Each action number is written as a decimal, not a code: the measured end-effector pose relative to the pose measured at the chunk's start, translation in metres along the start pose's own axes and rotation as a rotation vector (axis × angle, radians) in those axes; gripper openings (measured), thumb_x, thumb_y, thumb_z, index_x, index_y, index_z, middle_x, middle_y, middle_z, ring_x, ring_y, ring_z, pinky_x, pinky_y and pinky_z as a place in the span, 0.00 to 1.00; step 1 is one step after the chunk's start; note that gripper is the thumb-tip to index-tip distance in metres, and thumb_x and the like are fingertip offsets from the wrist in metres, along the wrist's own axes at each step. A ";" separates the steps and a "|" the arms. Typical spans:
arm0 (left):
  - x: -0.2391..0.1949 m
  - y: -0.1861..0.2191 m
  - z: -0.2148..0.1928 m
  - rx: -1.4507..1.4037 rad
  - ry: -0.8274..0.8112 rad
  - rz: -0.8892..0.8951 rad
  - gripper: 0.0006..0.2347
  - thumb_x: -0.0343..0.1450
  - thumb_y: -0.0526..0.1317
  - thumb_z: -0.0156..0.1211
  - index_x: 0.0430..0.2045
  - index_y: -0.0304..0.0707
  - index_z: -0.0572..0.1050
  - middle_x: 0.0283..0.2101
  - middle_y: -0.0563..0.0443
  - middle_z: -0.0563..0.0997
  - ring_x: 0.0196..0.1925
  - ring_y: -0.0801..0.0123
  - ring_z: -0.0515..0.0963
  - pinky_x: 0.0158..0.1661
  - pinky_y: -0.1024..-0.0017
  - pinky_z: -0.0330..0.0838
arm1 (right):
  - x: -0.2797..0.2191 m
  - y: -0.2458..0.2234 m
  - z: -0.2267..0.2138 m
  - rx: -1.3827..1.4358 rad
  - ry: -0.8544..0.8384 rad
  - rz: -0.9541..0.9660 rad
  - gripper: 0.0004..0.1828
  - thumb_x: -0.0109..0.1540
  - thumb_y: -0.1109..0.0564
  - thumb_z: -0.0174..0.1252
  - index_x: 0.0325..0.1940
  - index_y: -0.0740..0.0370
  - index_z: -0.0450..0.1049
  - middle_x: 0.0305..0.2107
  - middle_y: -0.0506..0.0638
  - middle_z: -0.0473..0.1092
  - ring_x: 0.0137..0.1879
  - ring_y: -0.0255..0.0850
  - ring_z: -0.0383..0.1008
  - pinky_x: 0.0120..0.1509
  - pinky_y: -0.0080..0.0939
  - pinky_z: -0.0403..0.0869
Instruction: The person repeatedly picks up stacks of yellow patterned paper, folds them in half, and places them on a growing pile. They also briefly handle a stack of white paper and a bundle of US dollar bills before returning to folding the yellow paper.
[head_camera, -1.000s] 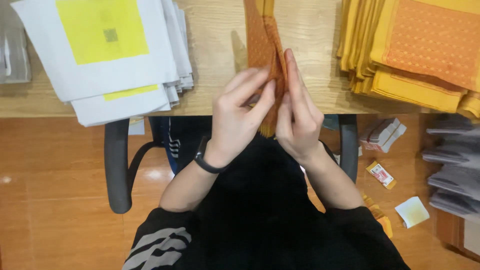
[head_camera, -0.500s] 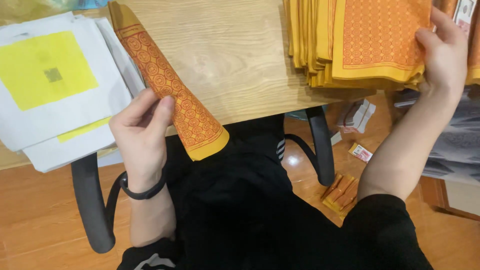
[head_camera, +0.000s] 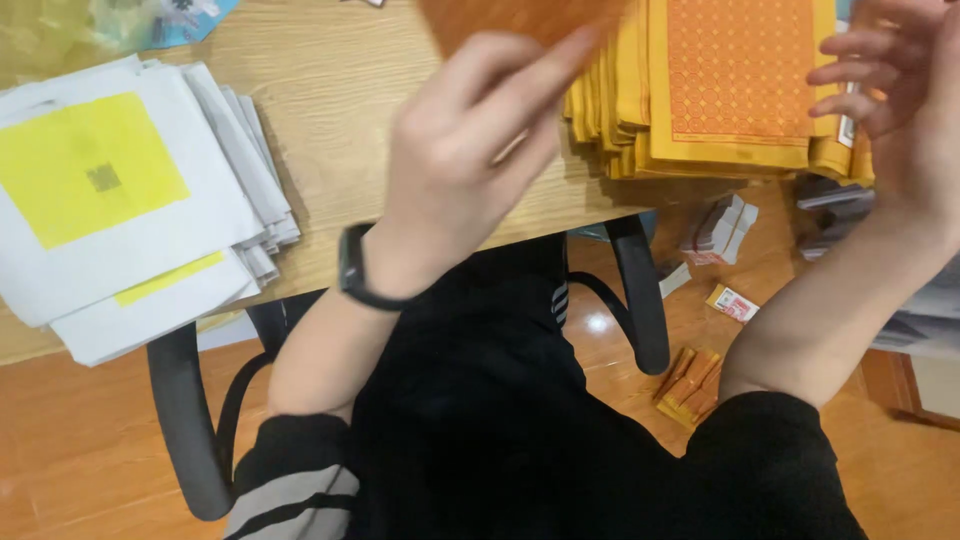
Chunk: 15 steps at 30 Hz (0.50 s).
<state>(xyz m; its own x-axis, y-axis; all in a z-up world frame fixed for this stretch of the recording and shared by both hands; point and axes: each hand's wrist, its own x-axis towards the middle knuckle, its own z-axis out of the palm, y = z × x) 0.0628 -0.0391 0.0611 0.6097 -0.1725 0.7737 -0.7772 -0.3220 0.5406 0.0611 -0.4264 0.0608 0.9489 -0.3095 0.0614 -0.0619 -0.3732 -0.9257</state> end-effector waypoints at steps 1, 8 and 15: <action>0.014 -0.005 0.024 0.204 -0.041 0.228 0.19 0.78 0.27 0.62 0.60 0.43 0.64 0.46 0.45 0.80 0.44 0.63 0.82 0.43 0.72 0.82 | 0.000 0.000 -0.006 0.170 -0.138 -0.009 0.30 0.67 0.28 0.42 0.64 0.46 0.65 0.54 0.54 0.72 0.53 0.40 0.79 0.51 0.32 0.81; 0.044 0.003 0.198 0.469 -0.067 0.595 0.03 0.68 0.34 0.51 0.26 0.41 0.73 0.29 0.55 0.68 0.31 0.68 0.67 0.17 0.74 0.56 | 0.044 0.057 -0.051 0.134 -0.172 -0.212 0.07 0.70 0.53 0.50 0.48 0.51 0.58 0.41 0.44 0.55 0.57 0.43 0.62 0.65 0.59 0.70; 0.002 -0.006 0.221 0.483 -0.294 0.439 0.10 0.68 0.37 0.57 0.41 0.42 0.72 0.35 0.55 0.74 0.37 0.65 0.74 0.29 0.68 0.68 | 0.039 0.063 -0.029 -0.122 0.079 0.048 0.14 0.64 0.58 0.60 0.55 0.53 0.77 0.35 0.35 0.73 0.38 0.19 0.70 0.41 0.21 0.71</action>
<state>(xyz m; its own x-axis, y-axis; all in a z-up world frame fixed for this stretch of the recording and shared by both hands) 0.1033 -0.2435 -0.0141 0.3257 -0.6029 0.7283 -0.8460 -0.5297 -0.0602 0.0850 -0.4869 0.0156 0.9169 -0.3958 0.0517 -0.1484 -0.4582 -0.8764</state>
